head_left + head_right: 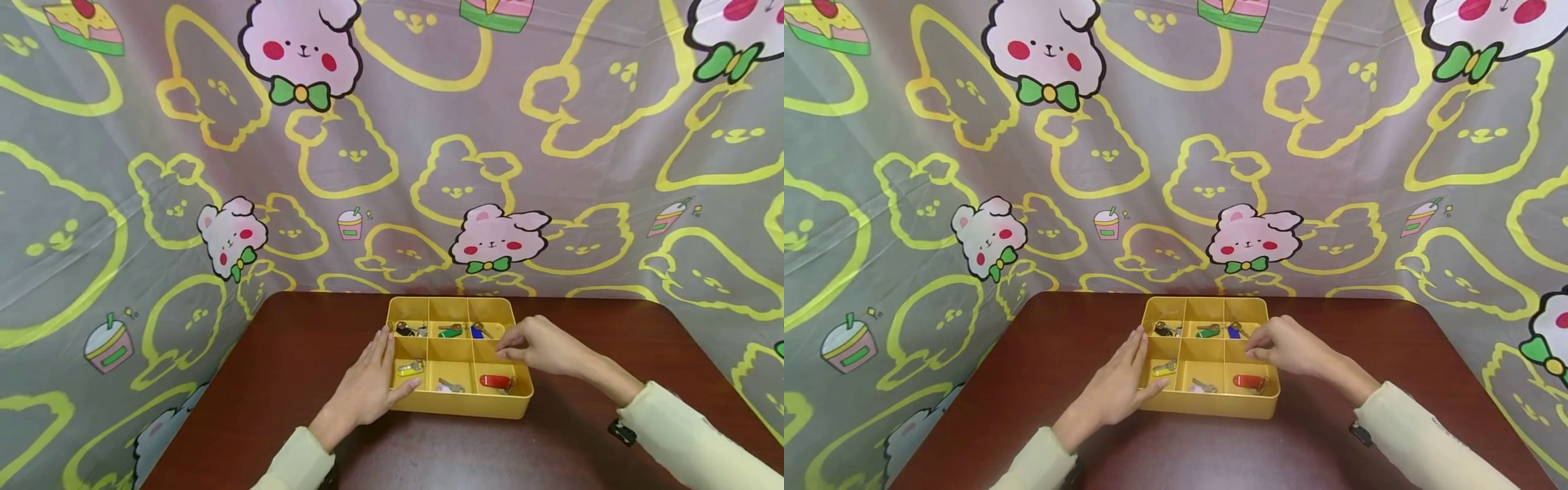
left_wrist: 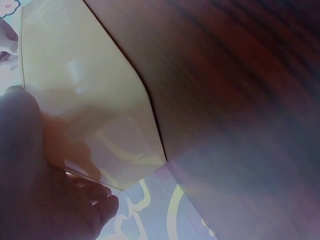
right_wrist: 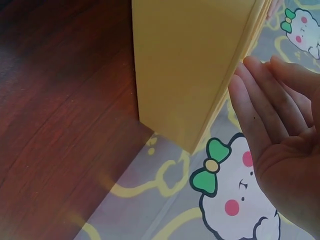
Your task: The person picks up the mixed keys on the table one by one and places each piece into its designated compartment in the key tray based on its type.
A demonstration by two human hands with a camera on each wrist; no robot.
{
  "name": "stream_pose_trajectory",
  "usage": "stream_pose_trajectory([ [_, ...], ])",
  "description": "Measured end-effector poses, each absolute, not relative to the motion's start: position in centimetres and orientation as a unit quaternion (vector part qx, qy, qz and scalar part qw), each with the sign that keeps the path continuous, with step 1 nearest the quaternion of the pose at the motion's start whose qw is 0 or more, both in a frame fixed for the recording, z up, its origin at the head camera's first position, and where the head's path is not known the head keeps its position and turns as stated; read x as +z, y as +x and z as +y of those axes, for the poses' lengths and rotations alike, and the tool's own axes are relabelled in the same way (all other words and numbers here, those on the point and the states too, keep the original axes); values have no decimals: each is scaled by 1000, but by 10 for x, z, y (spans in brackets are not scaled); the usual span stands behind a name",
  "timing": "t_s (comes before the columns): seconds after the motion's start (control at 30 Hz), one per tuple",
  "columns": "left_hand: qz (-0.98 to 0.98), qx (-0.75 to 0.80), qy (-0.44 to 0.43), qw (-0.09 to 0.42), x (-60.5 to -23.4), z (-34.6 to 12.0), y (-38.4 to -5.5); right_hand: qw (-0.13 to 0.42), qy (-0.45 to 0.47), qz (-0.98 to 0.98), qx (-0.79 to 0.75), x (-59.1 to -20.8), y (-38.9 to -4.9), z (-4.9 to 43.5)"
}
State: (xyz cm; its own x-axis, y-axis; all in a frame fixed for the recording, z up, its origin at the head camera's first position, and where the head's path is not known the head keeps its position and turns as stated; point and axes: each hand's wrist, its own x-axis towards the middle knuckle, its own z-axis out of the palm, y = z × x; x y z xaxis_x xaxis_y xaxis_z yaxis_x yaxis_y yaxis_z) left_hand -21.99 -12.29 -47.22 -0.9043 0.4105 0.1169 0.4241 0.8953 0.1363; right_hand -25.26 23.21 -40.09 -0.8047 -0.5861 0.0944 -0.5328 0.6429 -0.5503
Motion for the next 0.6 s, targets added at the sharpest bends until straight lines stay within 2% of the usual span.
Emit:
stream_pose_trajectory([
  [0.2,-975,-76,-207,35,-473,-123,-220,27,-308,906,-288,-405,-251,236],
  [0.6,-978,-36,-198,61,-469,-134,-222,-32,-274,917,-289,-405,-247,237],
])
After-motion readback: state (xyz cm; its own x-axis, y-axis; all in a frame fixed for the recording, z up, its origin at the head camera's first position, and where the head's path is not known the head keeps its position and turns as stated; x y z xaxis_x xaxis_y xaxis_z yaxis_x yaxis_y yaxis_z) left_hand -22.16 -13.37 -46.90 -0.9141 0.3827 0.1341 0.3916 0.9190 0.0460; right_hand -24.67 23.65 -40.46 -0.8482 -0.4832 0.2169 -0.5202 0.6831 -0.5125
